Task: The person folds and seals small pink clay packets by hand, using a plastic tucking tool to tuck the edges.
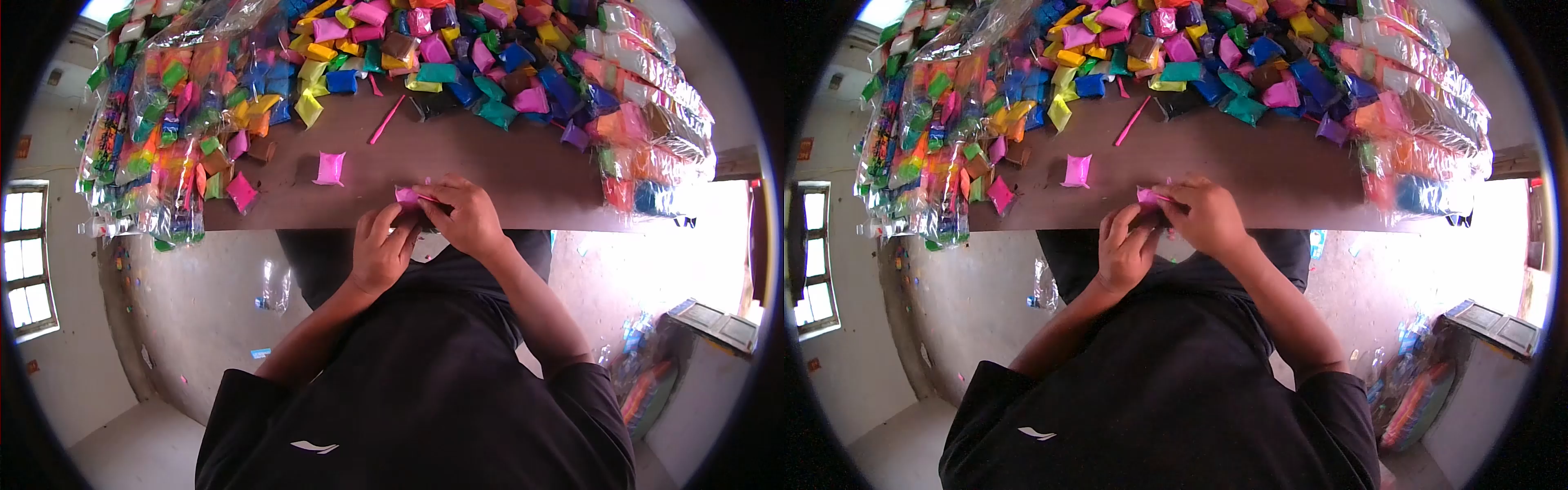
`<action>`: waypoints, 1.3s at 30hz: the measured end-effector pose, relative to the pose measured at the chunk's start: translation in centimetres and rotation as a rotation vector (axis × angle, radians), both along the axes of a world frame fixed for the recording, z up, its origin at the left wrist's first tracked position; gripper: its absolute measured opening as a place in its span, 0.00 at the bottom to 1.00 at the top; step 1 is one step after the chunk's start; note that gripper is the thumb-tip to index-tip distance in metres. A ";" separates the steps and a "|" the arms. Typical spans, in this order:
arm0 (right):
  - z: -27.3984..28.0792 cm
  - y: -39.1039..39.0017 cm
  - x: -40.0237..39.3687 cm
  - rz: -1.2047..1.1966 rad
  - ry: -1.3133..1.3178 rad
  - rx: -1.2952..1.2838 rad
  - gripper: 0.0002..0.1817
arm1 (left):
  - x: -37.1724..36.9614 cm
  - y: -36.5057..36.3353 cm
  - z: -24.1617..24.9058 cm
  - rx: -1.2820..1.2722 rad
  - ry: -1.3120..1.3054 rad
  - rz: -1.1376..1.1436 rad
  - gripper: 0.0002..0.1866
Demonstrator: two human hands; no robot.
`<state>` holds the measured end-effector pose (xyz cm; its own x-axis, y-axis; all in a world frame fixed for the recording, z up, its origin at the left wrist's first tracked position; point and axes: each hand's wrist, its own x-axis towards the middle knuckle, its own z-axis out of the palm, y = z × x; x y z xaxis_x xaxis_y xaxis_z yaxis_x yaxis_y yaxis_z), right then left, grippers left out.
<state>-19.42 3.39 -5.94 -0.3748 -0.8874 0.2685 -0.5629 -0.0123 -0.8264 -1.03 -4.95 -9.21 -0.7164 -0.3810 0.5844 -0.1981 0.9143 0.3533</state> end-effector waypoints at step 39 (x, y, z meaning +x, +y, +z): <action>0.1 -0.4 -0.1 0.056 0.095 0.072 0.21 | -1.1 -1.0 1.7 0.034 -0.047 0.133 0.16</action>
<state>-19.53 3.02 -5.87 -0.3001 -0.9245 0.2351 -0.6389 0.0117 -0.7692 -2.15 -5.91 -7.46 -0.6844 -0.4934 0.5368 -0.3339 0.8666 0.3709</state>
